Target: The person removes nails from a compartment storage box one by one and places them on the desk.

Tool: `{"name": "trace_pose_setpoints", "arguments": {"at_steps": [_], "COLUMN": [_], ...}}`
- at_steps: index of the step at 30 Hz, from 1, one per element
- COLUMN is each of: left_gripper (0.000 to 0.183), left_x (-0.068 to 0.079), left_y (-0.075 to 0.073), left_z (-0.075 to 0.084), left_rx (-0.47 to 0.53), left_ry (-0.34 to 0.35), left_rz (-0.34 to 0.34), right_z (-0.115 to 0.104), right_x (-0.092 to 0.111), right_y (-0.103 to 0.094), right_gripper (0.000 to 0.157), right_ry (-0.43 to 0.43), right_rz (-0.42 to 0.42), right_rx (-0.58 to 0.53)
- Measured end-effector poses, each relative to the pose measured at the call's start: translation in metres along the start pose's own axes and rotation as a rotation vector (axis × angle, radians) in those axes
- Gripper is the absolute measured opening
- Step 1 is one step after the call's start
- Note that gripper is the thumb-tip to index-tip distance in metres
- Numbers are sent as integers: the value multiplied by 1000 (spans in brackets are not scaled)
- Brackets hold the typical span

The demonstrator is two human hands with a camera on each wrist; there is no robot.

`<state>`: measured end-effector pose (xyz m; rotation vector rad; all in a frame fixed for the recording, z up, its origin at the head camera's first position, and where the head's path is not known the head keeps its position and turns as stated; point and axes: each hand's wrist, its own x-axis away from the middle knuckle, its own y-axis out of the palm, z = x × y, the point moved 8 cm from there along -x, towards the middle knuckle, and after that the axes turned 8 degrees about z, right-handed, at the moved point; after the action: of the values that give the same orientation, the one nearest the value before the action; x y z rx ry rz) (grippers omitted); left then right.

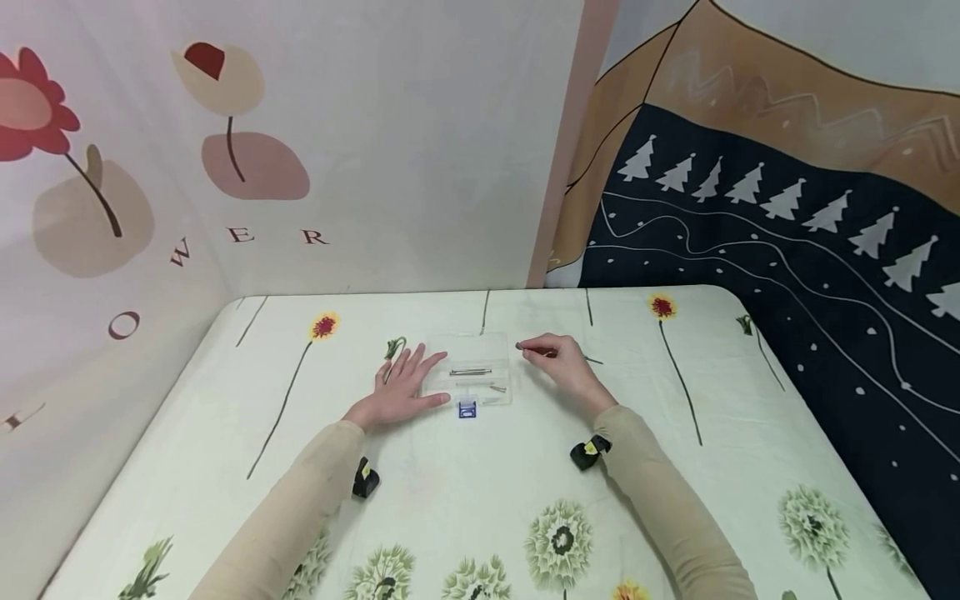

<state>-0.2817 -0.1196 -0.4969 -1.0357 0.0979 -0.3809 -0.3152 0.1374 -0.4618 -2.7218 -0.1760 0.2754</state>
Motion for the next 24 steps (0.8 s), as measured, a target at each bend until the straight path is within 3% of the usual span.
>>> {"name": "trace_pose_setpoints", "arguments": {"at_steps": [19, 24], "left_gripper": [82, 82], "left_x": [1, 1], "left_y": [-1, 0], "left_z": [2, 1], "left_rx": [-4, -7], "left_ry": [3, 4], "left_rz": [4, 7], "right_z": [14, 13], "right_x": [3, 5], "right_y": [-37, -46], "right_gripper": [22, 22], "right_ry": [65, 28], "right_rz": [28, 22], "right_rx": [85, 94]}}
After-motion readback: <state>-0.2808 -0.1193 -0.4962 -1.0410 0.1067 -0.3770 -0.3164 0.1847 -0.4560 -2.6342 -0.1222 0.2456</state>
